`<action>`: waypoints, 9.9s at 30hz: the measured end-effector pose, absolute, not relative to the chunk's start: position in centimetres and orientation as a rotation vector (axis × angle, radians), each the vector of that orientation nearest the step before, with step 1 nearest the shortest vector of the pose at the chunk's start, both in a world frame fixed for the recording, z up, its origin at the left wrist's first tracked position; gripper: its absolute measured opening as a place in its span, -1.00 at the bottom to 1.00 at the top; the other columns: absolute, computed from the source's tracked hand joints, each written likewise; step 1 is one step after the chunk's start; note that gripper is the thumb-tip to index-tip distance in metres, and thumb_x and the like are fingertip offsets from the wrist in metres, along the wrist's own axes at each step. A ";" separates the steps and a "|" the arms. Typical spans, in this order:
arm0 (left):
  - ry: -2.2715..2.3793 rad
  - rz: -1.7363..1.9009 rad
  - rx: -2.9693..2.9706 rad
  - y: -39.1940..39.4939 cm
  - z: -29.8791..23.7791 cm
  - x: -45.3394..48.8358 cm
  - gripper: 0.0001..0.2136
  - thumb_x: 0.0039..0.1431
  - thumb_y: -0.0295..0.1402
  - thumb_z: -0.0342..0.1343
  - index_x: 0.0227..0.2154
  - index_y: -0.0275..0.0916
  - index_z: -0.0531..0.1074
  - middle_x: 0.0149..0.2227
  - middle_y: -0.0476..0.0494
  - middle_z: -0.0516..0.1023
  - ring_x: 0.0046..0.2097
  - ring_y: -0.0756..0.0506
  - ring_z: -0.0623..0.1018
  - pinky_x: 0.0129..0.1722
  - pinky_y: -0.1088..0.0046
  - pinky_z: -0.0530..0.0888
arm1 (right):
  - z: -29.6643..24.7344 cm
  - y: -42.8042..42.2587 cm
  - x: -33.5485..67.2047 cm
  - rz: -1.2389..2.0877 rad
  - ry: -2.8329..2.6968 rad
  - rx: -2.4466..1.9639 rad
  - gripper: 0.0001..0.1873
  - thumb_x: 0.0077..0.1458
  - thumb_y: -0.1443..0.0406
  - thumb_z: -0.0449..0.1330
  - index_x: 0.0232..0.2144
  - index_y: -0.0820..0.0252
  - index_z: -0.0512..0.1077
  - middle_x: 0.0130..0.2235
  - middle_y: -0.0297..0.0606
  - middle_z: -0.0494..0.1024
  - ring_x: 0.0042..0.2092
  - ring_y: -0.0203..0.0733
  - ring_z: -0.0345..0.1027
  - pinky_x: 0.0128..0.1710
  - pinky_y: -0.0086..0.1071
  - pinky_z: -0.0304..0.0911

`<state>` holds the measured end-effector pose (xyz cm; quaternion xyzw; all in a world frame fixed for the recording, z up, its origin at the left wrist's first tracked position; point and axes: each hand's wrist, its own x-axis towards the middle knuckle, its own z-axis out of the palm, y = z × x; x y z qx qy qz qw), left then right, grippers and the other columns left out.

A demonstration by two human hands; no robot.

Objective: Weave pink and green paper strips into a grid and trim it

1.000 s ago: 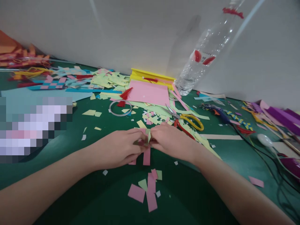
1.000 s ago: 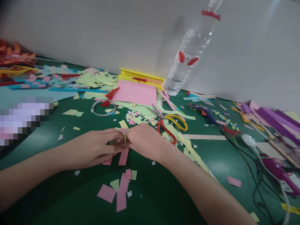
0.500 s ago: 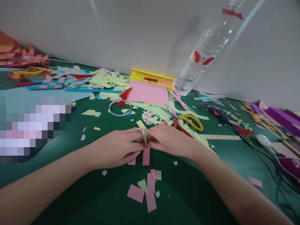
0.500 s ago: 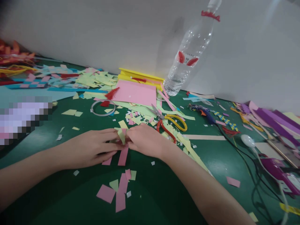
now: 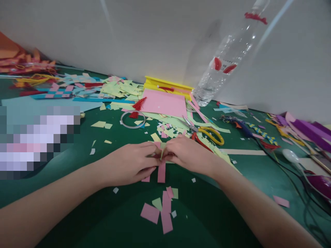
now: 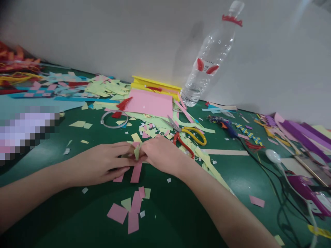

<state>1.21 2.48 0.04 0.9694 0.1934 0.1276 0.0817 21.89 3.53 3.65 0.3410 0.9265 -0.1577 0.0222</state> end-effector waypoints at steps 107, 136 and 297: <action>0.532 0.361 2.943 2.5 0.2 1.1 -0.76 0.18 -0.49 0.00 -0.12 -0.25 0.46 -0.07 -0.21 0.47 0.07 -0.18 0.37 -0.07 0.31 0.48 | 3.5 3.1 21.7 -0.968 2.712 1.442 -0.92 -0.01 0.38 0.18 -0.44 0.24 0.50 -0.54 -0.39 0.46 -0.49 -0.38 0.27 -0.45 -0.48 0.08; 0.544 0.342 2.951 2.6 0.2 1.2 -0.80 0.21 -0.45 -0.02 -0.18 -0.26 0.48 -0.16 -0.21 0.46 0.02 -0.17 0.39 -0.13 0.37 0.47 | 3.6 2.7 21.1 -0.489 2.796 1.341 -0.83 0.08 0.34 0.17 -0.52 0.20 0.49 -0.59 -0.41 0.43 -0.50 -0.34 0.22 -0.15 -0.27 0.04; 0.599 0.380 3.065 2.2 0.0 1.6 -0.74 0.20 -0.36 -0.01 -0.07 -0.23 0.37 -0.09 -0.18 0.51 0.03 -0.19 0.42 0.01 0.24 0.36 | 0.3 1.1 23.6 -0.329 3.129 1.318 -0.79 0.23 0.32 0.03 -0.32 0.17 0.47 -0.36 -0.31 0.45 -0.23 -0.23 0.23 -0.11 -0.29 -0.07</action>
